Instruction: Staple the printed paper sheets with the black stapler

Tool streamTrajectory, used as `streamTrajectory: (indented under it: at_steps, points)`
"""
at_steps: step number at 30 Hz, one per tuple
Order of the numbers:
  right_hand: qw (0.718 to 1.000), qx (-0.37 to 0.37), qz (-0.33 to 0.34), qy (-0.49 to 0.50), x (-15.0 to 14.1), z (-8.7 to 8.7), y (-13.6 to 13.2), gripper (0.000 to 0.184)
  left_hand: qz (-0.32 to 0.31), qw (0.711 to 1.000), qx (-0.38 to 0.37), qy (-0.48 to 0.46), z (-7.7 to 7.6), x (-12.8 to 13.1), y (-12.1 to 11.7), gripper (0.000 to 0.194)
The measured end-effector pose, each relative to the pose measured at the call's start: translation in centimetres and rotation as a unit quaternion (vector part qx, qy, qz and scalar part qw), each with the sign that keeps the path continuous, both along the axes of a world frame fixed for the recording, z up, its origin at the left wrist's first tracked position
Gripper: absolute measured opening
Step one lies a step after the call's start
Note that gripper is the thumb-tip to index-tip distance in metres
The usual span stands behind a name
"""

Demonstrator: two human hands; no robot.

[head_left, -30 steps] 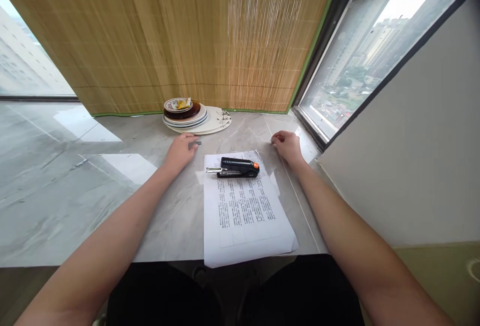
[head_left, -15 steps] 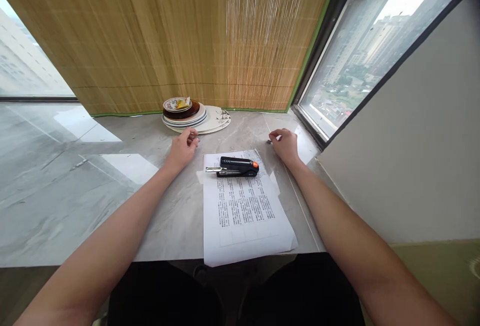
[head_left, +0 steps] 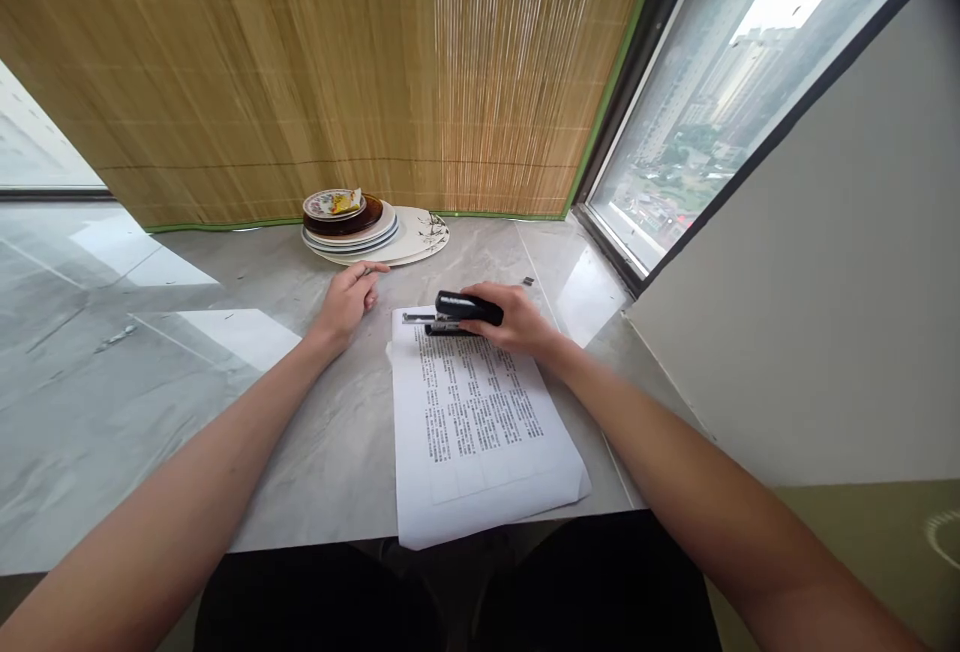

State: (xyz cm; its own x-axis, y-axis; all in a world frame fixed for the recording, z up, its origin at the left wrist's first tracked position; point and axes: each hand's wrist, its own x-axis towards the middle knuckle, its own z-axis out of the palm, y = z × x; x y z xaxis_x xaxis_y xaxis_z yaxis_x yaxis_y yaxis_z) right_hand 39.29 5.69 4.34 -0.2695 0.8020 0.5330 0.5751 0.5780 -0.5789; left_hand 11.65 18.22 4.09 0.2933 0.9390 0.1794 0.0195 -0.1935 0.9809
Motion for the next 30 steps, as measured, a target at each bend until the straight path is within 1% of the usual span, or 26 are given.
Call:
streamTrajectory:
  at_steps: [2, 4, 6, 8, 11, 13, 15, 18, 21, 25, 30]
  points:
    - [0.999, 0.023, -0.042, 0.024, 0.4, -0.1, 0.4, 0.03, -0.004, 1.0, 0.028, 0.003, 0.2, 0.0, -0.2, 0.022]
    - [0.996, 0.03, -0.077, 0.029, 0.8, -0.2, 0.7, 0.03, -0.001, 0.997, 0.074, 0.021, 0.4, 0.1, -0.5, 0.026]
    - [0.995, 0.03, -0.094, 0.028, 1.0, -0.4, 1.0, 0.03, -0.004, 0.991, 0.124, 0.058, 0.5, 0.3, -0.8, 0.031]
    - [0.994, 0.035, -0.099, 0.022, 1.0, -0.7, 1.2, 0.031, -0.025, 0.985, 0.149, 0.082, 0.7, 0.4, -1.2, 0.038]
    - [0.995, 0.052, -0.091, 0.002, 0.8, -1.1, 1.5, 0.029, -0.063, 0.983, 0.139, 0.098, 0.9, 0.4, -1.7, 0.05]
    - [0.995, 0.065, -0.072, -0.019, 0.7, -1.2, 1.6, 0.026, -0.063, 0.98, 0.145, 0.118, 1.1, 0.3, -2.0, 0.048]
    - [0.995, 0.069, -0.05, -0.046, 0.6, -1.3, 1.7, 0.024, -0.064, 0.972, 0.166, 0.154, 1.3, 0.3, -2.3, 0.043]
    - [0.995, 0.06, -0.029, -0.072, 0.5, -1.4, 1.7, 0.024, -0.11, 0.957, 0.181, 0.196, 1.4, 0.4, -2.8, 0.039]
    - [0.996, 0.051, -0.019, -0.066, 0.4, -1.4, 1.8, 0.026, -0.147, 0.947, 0.183, 0.218, 1.1, 0.6, -2.9, 0.037]
    - [0.997, 0.047, -0.016, -0.058, 0.3, -1.4, 1.8, 0.027, -0.142, 0.941, 0.193, 0.241, 0.6, 0.7, -2.7, 0.035]
    - [0.997, 0.046, -0.008, -0.06, 0.2, -1.1, 1.7, 0.024, -0.136, 0.938, 0.196, 0.25, 0.6, 0.7, -2.7, 0.035]
